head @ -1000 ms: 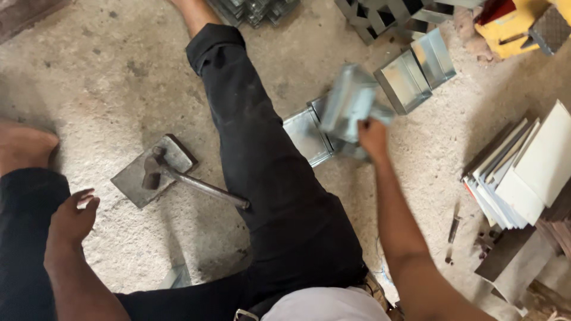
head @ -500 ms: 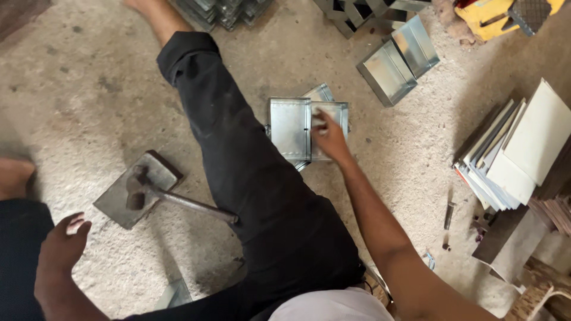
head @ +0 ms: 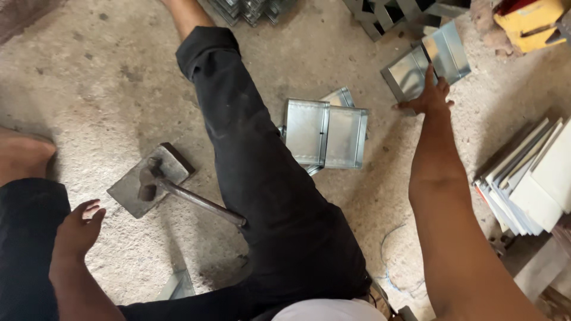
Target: The person sits on the floor and repeatedly hammers small metal frames to flatten or shape them. They pick up frames from a pile, place them on a metal block, strike them with a hammer, and then move the finished pieces to a separate stack.
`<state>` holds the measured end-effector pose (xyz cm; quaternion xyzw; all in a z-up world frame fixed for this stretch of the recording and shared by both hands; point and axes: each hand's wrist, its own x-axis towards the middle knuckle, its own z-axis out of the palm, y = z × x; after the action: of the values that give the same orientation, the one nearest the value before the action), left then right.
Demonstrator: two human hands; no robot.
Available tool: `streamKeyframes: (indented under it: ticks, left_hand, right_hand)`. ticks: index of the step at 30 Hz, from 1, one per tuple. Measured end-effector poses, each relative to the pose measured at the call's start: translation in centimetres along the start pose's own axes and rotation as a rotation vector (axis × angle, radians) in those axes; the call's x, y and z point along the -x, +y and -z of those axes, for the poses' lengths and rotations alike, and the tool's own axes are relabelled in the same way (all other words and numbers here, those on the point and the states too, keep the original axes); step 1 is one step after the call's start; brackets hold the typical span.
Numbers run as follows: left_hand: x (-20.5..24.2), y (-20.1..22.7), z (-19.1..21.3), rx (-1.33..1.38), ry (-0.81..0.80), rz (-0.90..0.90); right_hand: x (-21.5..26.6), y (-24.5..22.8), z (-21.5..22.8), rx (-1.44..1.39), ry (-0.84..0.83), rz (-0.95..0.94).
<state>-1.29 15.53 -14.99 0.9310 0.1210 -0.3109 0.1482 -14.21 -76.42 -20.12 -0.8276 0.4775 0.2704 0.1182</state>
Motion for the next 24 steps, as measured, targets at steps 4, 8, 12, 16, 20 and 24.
streamKeyframes:
  ticks: [4, 8, 12, 16, 20, 24]
  left_hand:
    - [-0.6, -0.7, -0.7, 0.005, 0.004, -0.042]
    - [-1.5, -0.9, -0.5, -0.014, 0.013, -0.048]
    - [-1.9, -1.3, -0.9, 0.034, -0.016, -0.036]
    - [-2.9, -1.6, -1.4, 0.071, 0.023, -0.115]
    - [-4.0, -2.5, -2.0, 0.130, 0.016, -0.134]
    - [-5.1, -2.3, -3.2, 0.124, 0.019, -0.172]
  right_hand:
    - [2.6, 0.5, -1.9, 0.006, 0.024, -0.024]
    - [6.1, 2.6, -5.8, 0.082, 0.035, -0.059]
    - [12.4, 6.9, -9.5, -0.079, 0.093, -0.109]
    - [17.3, 8.9, -10.2, -0.336, 0.236, 0.005]
    - [22.3, 6.7, -10.2, -0.525, 0.348, 0.156]
    - [27.0, -1.3, -10.0, -0.444, 0.484, 0.374]
